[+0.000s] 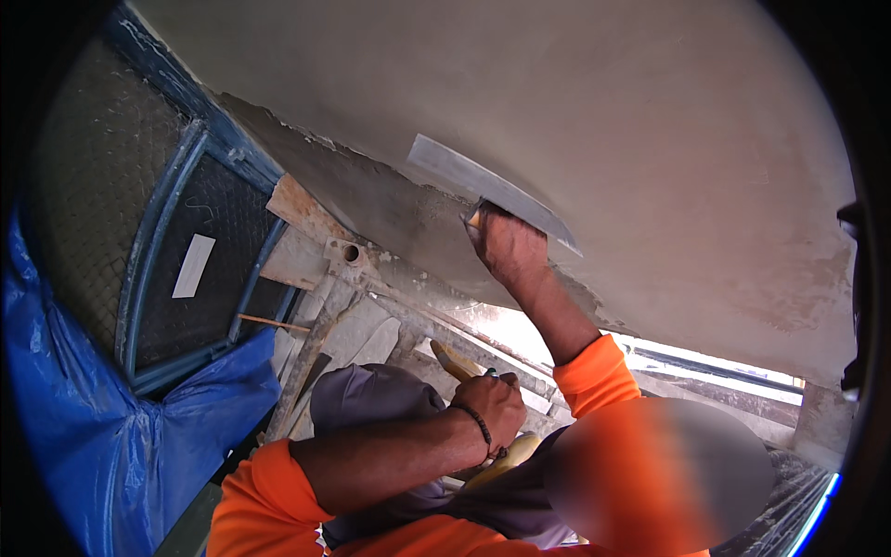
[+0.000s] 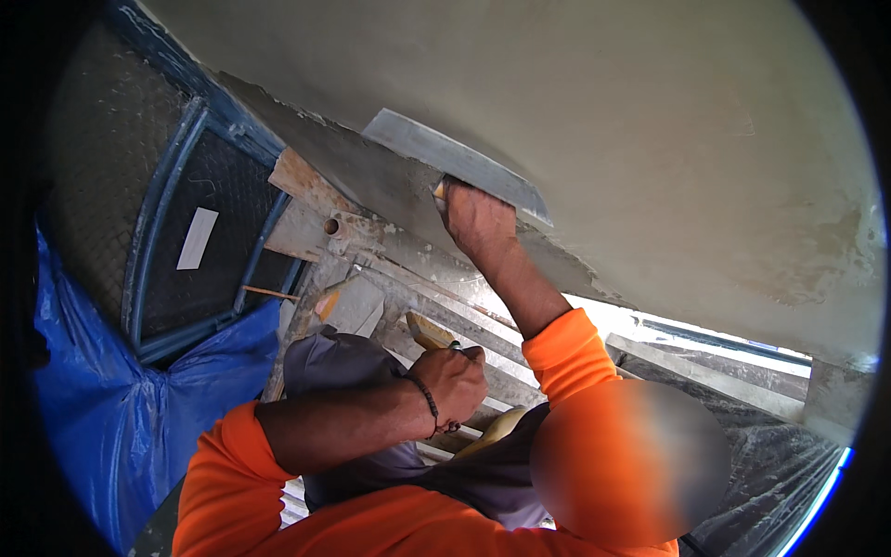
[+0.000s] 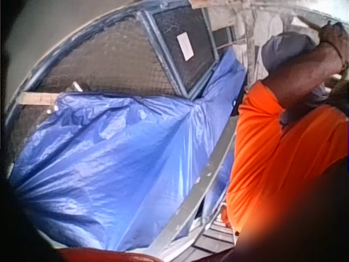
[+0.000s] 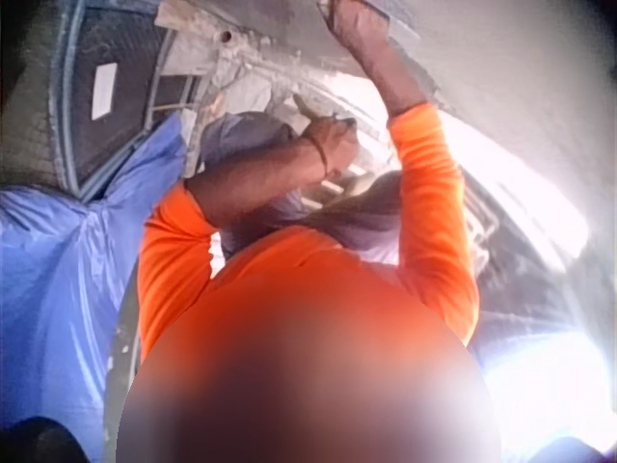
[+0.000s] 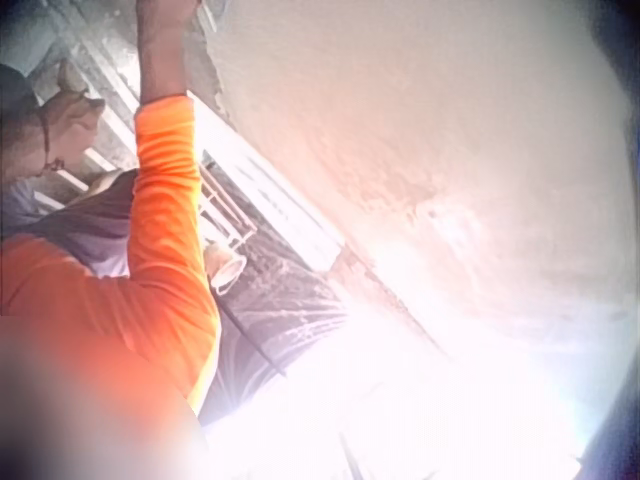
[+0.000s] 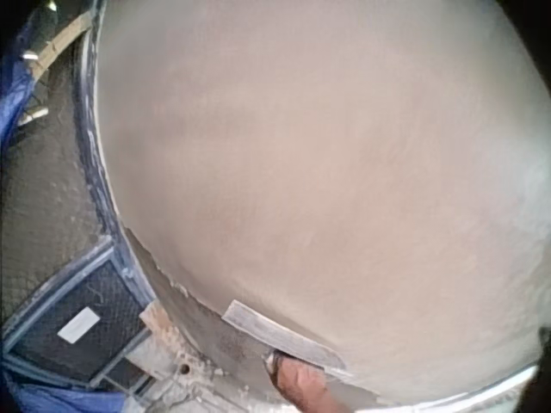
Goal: The person stands on scaffolding and uses a trowel to apply and smooth plaster on a ceiling. They periodically dip a brush into a bucket of water and lightly brush the plastered surface, then continue smoothing with the trowel.
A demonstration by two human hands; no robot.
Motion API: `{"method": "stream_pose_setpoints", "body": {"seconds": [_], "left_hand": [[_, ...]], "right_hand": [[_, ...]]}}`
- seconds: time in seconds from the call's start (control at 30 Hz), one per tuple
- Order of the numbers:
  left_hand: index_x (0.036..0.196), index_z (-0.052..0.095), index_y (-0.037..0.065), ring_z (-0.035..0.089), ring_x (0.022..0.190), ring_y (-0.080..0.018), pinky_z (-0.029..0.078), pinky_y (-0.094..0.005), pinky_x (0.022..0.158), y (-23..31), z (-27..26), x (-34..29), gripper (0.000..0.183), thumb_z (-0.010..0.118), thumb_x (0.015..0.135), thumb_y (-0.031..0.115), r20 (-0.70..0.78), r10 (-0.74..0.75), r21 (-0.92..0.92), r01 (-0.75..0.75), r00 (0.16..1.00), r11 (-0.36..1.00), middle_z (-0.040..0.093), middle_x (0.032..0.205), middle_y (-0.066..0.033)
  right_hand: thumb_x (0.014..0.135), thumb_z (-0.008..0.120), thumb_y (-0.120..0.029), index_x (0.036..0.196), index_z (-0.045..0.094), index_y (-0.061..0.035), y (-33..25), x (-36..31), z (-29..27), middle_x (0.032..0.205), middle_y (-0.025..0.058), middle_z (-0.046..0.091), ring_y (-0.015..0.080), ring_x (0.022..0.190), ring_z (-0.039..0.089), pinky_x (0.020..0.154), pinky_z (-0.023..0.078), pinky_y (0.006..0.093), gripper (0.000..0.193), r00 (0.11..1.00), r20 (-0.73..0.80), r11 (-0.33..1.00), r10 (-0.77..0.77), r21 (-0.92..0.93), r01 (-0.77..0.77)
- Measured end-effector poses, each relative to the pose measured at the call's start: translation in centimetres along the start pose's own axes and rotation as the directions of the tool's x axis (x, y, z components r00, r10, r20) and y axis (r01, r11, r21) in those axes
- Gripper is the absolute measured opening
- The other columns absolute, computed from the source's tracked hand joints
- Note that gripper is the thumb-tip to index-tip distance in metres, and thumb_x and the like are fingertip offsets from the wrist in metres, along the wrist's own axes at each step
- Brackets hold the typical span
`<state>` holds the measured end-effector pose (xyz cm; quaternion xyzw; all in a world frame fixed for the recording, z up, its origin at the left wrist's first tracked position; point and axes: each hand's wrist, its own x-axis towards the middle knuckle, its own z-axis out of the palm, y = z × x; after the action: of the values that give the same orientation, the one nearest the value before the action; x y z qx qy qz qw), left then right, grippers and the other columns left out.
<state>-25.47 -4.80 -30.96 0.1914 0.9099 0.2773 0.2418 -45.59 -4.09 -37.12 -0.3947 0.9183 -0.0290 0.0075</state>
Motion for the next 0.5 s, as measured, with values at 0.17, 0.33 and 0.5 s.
{"method": "stream_pose_setpoints", "body": {"seconds": [0.17, 0.33, 0.5], "left_hand": [[0.095, 0.072, -0.006, 0.074, 0.085, -0.0312, 0.060, -0.0410, 0.070, -0.1, 0.0, -0.1, 0.024, 0.061, 0.085, 0.012, -0.002, -0.024, -0.005, 0.024, 1.000, 1.000, 0.070, 0.098, -0.0217], [0.097, 0.072, -0.006, 0.074, 0.086, -0.0312, 0.060, -0.0413, 0.071, -0.2, -0.2, -0.2, 0.024, 0.060, 0.086, 0.011, -0.012, -0.011, 0.001, 0.011, 1.000, 1.000, 0.070, 0.100, -0.0215], [0.098, 0.072, -0.007, 0.074, 0.088, -0.0316, 0.061, -0.0406, 0.072, 0.0, -0.3, -0.1, 0.025, 0.059, 0.087, 0.011, 0.009, -0.059, -0.007, 0.059, 0.998, 0.998, 0.070, 0.102, -0.0219]], "right_hand": [[0.090, 0.072, -0.037, 0.101, 0.064, -0.0032, -0.3, 1.9, -2.2, 0.090, 0.0186, 0.072, 0.0372, 0.085, 0.072, 0.076, 0.058, 0.0459, 0.036, 0.983, 0.121, 0.968, 0.137, 0.194, -0.158], [0.091, 0.072, -0.044, 0.096, 0.063, -0.0012, 0.7, 3.4, -2.3, 0.081, 0.0201, 0.070, 0.0403, 0.082, 0.070, 0.073, 0.057, 0.0483, 0.044, 0.991, 0.064, 0.948, 0.115, 0.293, -0.129], [0.089, 0.075, -0.045, 0.090, 0.064, 0.0007, 2.9, 3.9, -2.3, 0.078, 0.0204, 0.069, 0.0409, 0.074, 0.069, 0.069, 0.055, 0.0486, 0.047, 0.997, -0.011, 0.934, 0.072, 0.352, -0.063]]}}
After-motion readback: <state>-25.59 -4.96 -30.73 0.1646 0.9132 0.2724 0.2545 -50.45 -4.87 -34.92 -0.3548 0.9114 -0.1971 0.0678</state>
